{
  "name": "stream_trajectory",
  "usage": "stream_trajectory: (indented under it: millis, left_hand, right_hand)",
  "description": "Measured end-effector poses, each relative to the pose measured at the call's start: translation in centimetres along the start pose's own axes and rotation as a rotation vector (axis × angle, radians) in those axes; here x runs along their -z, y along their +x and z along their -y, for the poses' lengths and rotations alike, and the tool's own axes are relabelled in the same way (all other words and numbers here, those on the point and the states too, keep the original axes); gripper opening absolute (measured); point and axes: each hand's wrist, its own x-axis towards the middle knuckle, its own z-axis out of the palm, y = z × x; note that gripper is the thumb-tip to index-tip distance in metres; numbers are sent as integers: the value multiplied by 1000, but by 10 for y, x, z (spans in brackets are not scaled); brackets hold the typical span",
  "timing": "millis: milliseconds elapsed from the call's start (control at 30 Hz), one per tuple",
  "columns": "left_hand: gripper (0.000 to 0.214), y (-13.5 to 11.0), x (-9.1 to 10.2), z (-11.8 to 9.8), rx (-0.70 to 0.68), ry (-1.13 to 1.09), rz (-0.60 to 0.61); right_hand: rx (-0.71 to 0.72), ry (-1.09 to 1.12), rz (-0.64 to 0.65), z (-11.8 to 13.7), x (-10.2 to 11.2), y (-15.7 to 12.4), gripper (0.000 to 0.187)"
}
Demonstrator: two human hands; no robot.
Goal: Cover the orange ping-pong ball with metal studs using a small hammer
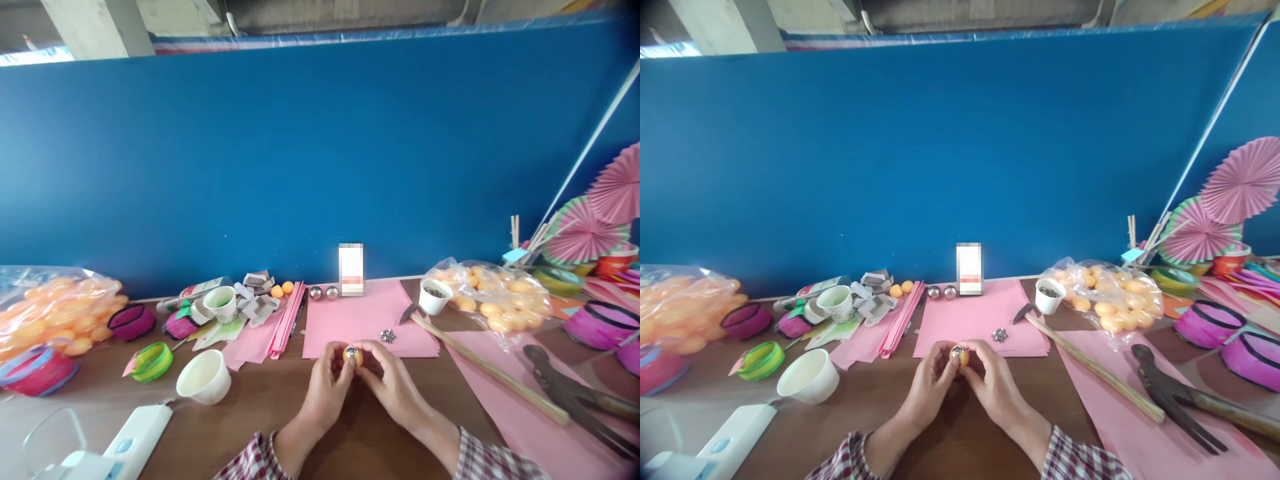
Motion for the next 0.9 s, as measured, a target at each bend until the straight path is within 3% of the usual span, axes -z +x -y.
stream_trajectory:
  millis: [200, 300, 467, 567, 700, 900]
  left_hand:
    - [24, -1, 0, -5, 20, -13, 20]
    - [25, -2, -1, -5, 32, 12, -7]
    - [26, -3, -1, -3, 52, 34, -14]
    - [25, -3, -1, -3, 58, 38, 3]
    - [25, -3, -1, -3, 63, 56, 9]
    - [25, -3, -1, -4, 58, 84, 19]
  right_hand:
    - [2, -31, 24, 6, 2, 1, 28]
    - [49, -138, 24, -1, 15, 6, 34]
    - [-45, -518, -256, -32, 55, 17, 22]
    - [-39, -735, -252, -49, 71, 21, 22]
    - [35, -901, -180, -55, 69, 24, 23]
    - [-19, -945, -155, -46, 60, 22, 20]
